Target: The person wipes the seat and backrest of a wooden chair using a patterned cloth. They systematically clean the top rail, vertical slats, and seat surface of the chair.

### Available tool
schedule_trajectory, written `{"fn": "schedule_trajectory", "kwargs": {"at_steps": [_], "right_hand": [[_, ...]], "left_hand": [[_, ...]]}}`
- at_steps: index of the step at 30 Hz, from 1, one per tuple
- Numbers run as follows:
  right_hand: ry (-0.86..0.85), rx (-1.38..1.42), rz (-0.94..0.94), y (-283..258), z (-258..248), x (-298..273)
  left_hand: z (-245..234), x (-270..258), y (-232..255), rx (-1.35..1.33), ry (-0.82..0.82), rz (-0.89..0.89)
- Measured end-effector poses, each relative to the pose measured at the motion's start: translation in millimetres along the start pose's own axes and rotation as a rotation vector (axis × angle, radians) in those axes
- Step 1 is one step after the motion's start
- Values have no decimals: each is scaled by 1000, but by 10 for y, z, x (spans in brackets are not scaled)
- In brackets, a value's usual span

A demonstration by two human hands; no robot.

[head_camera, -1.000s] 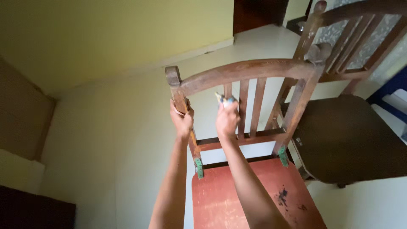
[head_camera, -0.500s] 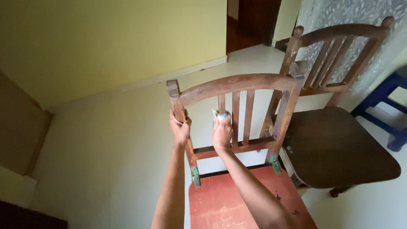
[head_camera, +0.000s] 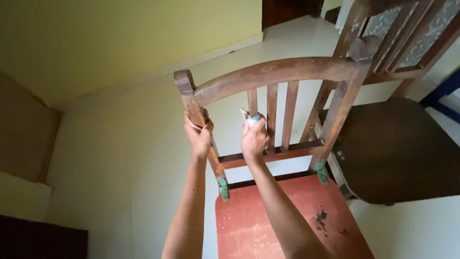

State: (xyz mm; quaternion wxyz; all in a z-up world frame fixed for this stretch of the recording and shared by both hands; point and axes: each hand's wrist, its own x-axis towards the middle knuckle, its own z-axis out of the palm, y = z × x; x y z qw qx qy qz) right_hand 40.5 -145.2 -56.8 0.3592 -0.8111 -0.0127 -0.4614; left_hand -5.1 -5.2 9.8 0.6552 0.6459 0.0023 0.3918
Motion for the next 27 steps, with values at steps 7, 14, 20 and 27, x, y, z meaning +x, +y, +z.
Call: {"fn": "schedule_trajectory", "kwargs": {"at_steps": [7, 14, 20, 27], "right_hand": [[-262, 80, 97, 718, 250, -848], [-330, 698, 158, 806, -792, -829], [183, 481, 87, 235, -1651, 479], [-187, -42, -809, -1524, -1244, 1224]], "left_hand": [[16, 38, -36, -8, 11, -69], [3, 37, -42, -57, 11, 20], [-47, 66, -148, 38, 13, 10], [-95, 28, -312, -28, -47, 0]]}}
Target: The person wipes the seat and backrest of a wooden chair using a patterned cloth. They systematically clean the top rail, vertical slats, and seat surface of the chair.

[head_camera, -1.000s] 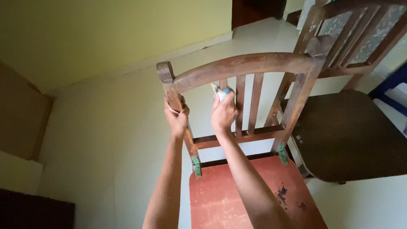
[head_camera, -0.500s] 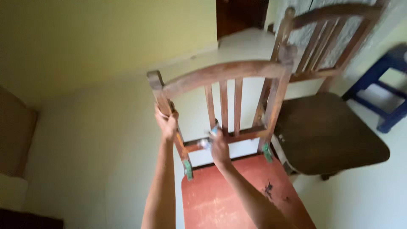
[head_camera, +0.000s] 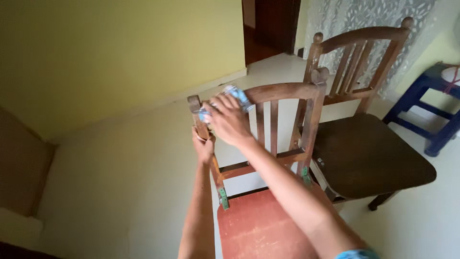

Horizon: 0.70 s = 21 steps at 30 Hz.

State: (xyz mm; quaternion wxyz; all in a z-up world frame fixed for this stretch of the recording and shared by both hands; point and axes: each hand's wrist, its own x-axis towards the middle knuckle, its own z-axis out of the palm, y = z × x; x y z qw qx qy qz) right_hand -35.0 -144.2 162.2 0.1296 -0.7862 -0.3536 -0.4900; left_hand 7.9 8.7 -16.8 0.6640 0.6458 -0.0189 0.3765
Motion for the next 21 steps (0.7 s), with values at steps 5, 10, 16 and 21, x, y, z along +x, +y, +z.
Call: {"fn": "schedule_trajectory", "kwargs": {"at_steps": [5, 10, 16, 21], "right_hand": [[-371, 21, -134, 190, 55, 323], [-783, 104, 87, 1336, -399, 89], [-530, 79, 77, 2225, -852, -486], [-1049, 260, 199, 2051, -741, 105]], "left_hand": [[-17, 87, 90, -85, -53, 3], [1, -38, 285, -55, -65, 46], [129, -126, 362, 184, 210, -178], [23, -10, -136, 297, 262, -55]]}}
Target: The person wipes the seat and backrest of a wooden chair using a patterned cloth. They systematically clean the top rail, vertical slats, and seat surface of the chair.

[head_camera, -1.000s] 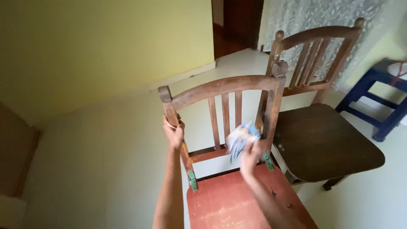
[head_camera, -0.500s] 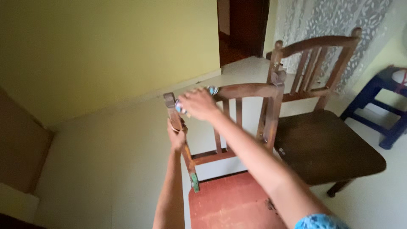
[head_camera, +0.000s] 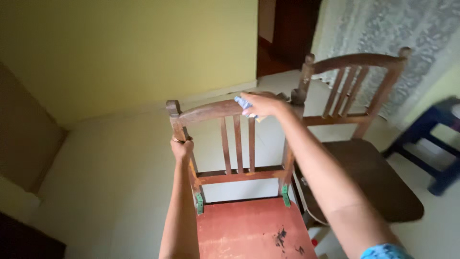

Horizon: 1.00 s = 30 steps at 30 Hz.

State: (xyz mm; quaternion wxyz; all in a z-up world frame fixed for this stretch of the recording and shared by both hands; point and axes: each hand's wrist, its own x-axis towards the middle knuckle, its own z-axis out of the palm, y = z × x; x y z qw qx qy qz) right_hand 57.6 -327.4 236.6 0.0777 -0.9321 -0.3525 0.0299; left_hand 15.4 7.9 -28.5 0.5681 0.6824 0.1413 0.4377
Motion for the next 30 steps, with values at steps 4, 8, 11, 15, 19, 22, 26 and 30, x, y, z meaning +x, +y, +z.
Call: {"fn": "schedule_trajectory", "kwargs": {"at_steps": [4, 8, 11, 15, 19, 22, 26, 30], "right_hand": [[56, 54, -128, -602, 94, 316], [218, -191, -298, -1364, 437, 657], [315, -282, -395, -1514, 475, 704], [246, -66, -316, -903, 262, 577], [321, 70, -148, 216, 366, 278], [1009, -266, -175, 659, 727, 128], [1246, -131, 165, 630, 960, 250], [1189, 21, 387, 64, 780, 467]], "left_hand": [[34, 173, -221, -18, -36, -86], [47, 149, -96, 204, 93, -203], [48, 78, 117, 346, 142, -333], [72, 41, 321, 414, 196, -410], [51, -54, 357, 280, 126, -342], [34, -7, 327, 147, 52, -349], [9, -68, 279, 16, -9, -326], [-13, -13, 248, 67, -78, -293]]}}
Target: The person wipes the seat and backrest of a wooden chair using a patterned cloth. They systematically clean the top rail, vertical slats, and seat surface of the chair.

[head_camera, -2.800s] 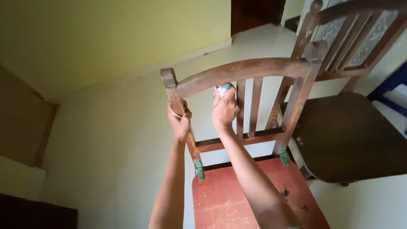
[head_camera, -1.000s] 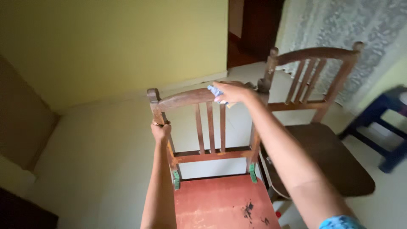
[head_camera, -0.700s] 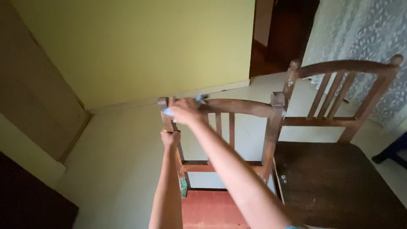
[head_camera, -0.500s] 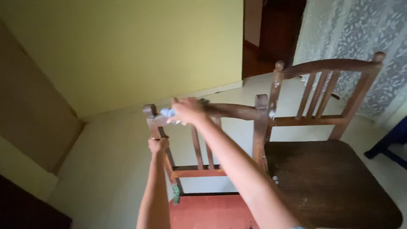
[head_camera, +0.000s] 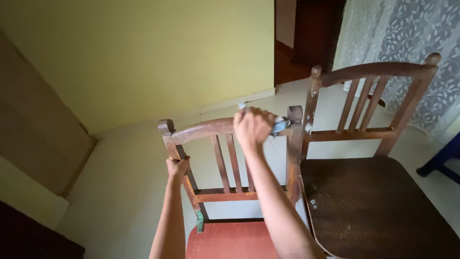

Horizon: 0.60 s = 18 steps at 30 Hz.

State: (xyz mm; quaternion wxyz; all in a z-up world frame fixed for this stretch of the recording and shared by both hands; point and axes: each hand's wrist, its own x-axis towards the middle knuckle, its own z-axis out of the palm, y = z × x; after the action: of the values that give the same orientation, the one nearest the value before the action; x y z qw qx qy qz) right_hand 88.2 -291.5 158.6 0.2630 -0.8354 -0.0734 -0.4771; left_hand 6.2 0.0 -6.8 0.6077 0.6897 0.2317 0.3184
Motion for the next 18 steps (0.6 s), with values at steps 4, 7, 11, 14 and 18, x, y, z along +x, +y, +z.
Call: {"fn": "schedule_trajectory", "kwargs": {"at_steps": [4, 7, 11, 14, 18], "right_hand": [[-636, 149, -100, -798, -21, -192], [-139, -82, -626, -1466, -3, -564], [-274, 104, -812, -1294, 54, -535], [-222, 222, -697, -577, 63, -271], [171, 96, -657, 566, -188, 91]], "left_hand": [[6, 94, -69, 4, 15, 35], [22, 72, -114, -80, -30, 74], [-110, 60, -124, -101, -60, 37], [-164, 108, -160, 72, -48, 17], [-72, 31, -145, -109, -54, 24]]}}
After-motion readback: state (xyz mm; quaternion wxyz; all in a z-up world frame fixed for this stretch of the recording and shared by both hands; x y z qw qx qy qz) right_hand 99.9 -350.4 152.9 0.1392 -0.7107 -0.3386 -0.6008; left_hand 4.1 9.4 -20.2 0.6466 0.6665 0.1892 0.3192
